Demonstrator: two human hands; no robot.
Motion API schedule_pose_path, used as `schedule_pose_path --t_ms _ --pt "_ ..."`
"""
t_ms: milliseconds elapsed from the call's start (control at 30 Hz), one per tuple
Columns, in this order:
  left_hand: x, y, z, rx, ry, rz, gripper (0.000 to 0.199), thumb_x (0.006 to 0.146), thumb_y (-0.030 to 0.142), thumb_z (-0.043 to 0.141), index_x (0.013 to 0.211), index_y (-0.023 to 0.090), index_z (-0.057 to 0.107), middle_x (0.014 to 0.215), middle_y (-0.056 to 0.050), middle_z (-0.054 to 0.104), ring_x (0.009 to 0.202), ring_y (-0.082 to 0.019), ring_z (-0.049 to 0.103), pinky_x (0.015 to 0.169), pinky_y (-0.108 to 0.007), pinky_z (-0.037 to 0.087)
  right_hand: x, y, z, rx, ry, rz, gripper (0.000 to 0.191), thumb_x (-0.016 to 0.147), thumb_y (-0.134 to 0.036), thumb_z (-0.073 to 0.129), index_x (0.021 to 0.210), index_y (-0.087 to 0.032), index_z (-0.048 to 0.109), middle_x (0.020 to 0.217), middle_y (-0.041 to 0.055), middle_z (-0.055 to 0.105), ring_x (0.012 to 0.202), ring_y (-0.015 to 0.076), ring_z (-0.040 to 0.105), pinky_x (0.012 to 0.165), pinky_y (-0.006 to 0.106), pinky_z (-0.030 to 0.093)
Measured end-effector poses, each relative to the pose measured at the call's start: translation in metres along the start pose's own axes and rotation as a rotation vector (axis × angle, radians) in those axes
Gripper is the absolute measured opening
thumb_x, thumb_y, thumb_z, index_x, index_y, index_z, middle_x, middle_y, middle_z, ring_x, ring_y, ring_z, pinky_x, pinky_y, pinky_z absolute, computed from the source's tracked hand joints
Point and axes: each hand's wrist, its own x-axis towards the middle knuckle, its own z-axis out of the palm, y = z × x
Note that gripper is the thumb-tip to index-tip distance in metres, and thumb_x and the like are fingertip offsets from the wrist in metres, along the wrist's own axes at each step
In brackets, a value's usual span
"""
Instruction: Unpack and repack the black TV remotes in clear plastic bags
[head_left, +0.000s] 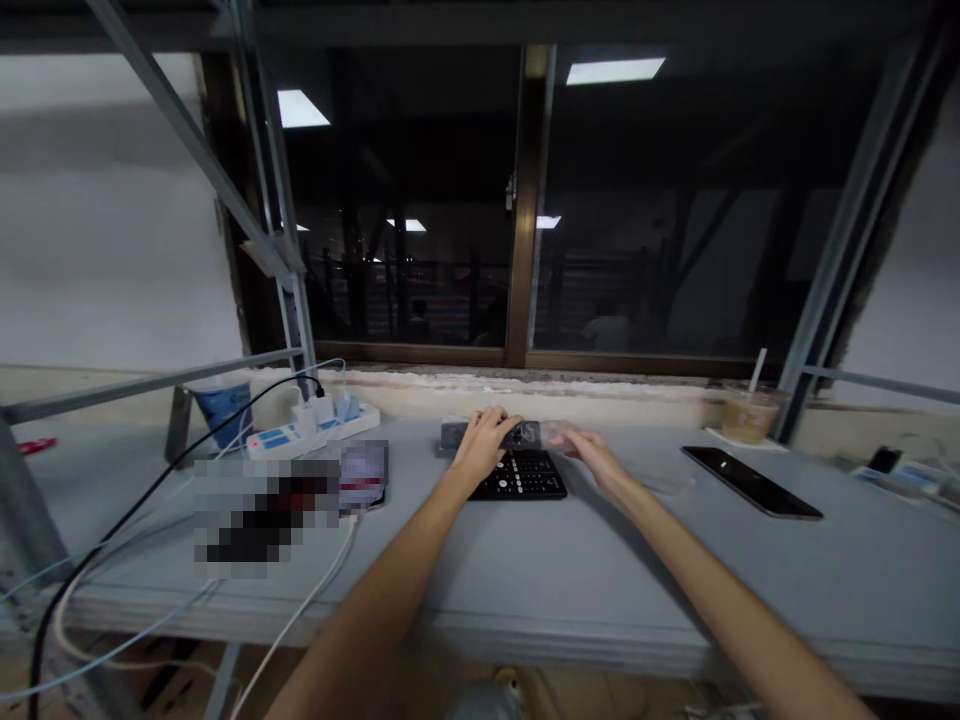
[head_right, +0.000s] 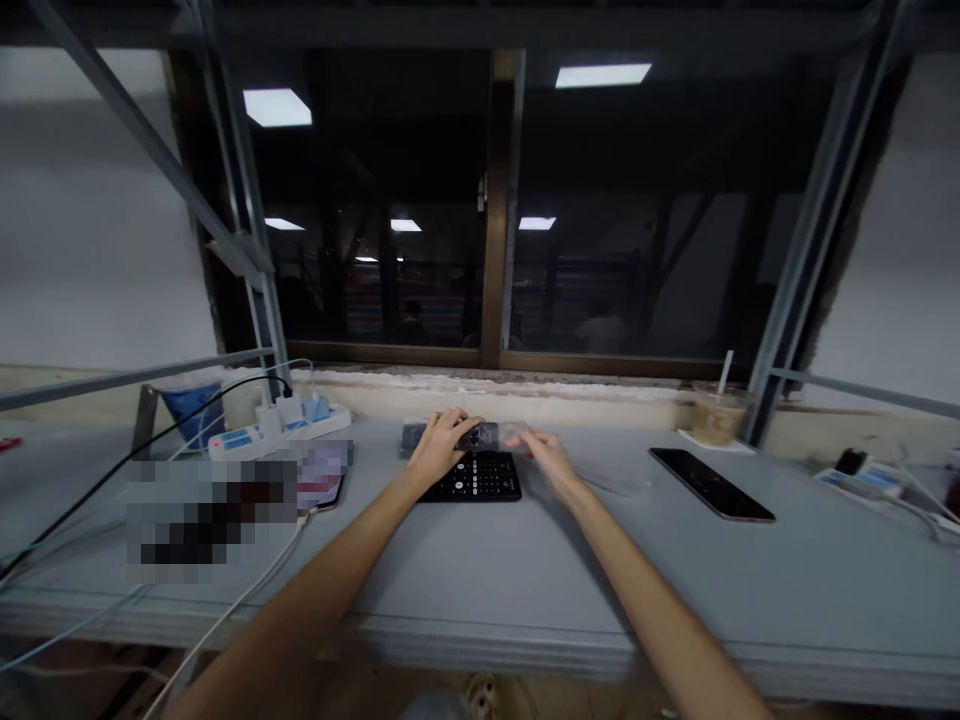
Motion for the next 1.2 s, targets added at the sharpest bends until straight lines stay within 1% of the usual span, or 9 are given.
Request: schedule_pose_path --t_ms 133,267,333,433,533,667,933,1100,1200 --pt "-0.001 -0.002 0.003 0.012 -0.013 0.002 0.052 0.072 0.007 0.056 0.119 0.025 0.046 0.107 -0.005 0.048 0.102 -0.02 0.045 0.088 -0.034 0.031 0.002 0.003 0.0 -0.127 -0.033 -0.109 0.032 0.063 -0.048 0.061 0.054 -0.019 0.068 0.073 0.007 0.066 0.08 0.022 0.058 0.073 0.035 0.042" --pt "-0.003 -0.001 0.004 0.029 -0.018 0.002 0.051 0.072 0.006 0.055 0.119 0.024 0.046 0.106 -0.005 0.049 0.102 -0.02 0.044 0.088 -0.033 0.031 -0.001 0.0 0.002 -0.167 -0.017 -0.167 0.031 0.061 -0.046 0.065 0.049 -0.018 0.063 0.067 0.0052 0.064 0.07 0.019 0.056 0.067 0.032 0.041" --pt "-0.003 0.001 0.002 0.045 -0.023 0.011 0.052 0.072 0.005 0.055 0.12 0.024 0.045 0.106 -0.004 0.049 0.102 -0.02 0.044 0.088 -0.033 0.031 -0.004 -0.004 0.003 -0.162 -0.062 -0.142 0.031 0.062 -0.046 0.064 0.05 -0.017 0.063 0.062 0.0039 0.062 0.063 0.0167 0.054 0.062 0.03 0.04" --pt "-0.001 0.007 -0.003 0.065 -0.015 0.02 0.053 0.072 0.006 0.054 0.122 0.023 0.044 0.107 -0.005 0.05 0.101 -0.02 0.044 0.087 -0.033 0.031 -0.008 -0.008 0.005 -0.108 -0.141 -0.039 0.036 0.066 -0.051 0.059 0.057 -0.016 0.066 0.059 0.0032 0.061 0.058 0.0146 0.051 0.057 0.028 0.039" --pt "0.002 0.011 -0.006 0.067 0.007 0.01 0.052 0.073 0.007 0.053 0.123 0.022 0.043 0.108 -0.005 0.05 0.099 -0.021 0.044 0.087 -0.034 0.031 -0.009 -0.009 0.008 0.011 -0.103 0.03 0.04 0.068 -0.054 0.055 0.067 -0.016 0.068 0.066 0.0044 0.064 0.061 0.0147 0.052 0.055 0.027 0.039" --pt "0.002 0.011 -0.005 0.036 0.009 0.001 0.051 0.074 0.008 0.054 0.122 0.022 0.044 0.107 -0.005 0.05 0.098 -0.02 0.045 0.085 -0.033 0.032 -0.007 -0.009 0.009 0.059 -0.03 0.03 0.037 0.064 -0.052 0.06 0.064 -0.016 0.068 0.065 0.0046 0.063 0.06 0.0137 0.051 0.052 0.025 0.039" --pt "0.003 0.01 -0.003 0.039 0.041 0.041 0.051 0.074 0.008 0.055 0.122 0.021 0.043 0.105 -0.005 0.051 0.098 -0.02 0.045 0.083 -0.032 0.033 -0.008 -0.018 0.006 0.113 -0.086 0.079 0.035 0.061 -0.045 0.066 0.082 -0.019 0.072 0.085 0.0068 0.068 0.07 0.0142 0.055 0.053 0.023 0.04" --pt "0.002 0.011 -0.005 0.089 0.027 0.069 0.05 0.074 0.009 0.056 0.121 0.023 0.044 0.105 -0.004 0.052 0.097 -0.02 0.045 0.083 -0.032 0.032 -0.004 -0.011 0.002 0.085 -0.121 0.023 0.03 0.061 -0.043 0.067 0.076 -0.018 0.072 0.086 0.0063 0.068 0.073 0.0157 0.056 0.058 0.025 0.041" --pt "0.001 0.01 -0.006 0.133 0.013 0.091 0.052 0.072 0.009 0.059 0.121 0.022 0.044 0.106 -0.005 0.052 0.099 -0.021 0.045 0.084 -0.033 0.031 -0.003 -0.009 0.0 0.049 -0.12 0.008 0.029 0.062 -0.041 0.066 0.078 -0.019 0.072 0.093 0.0065 0.067 0.078 0.0174 0.056 0.061 0.026 0.042"
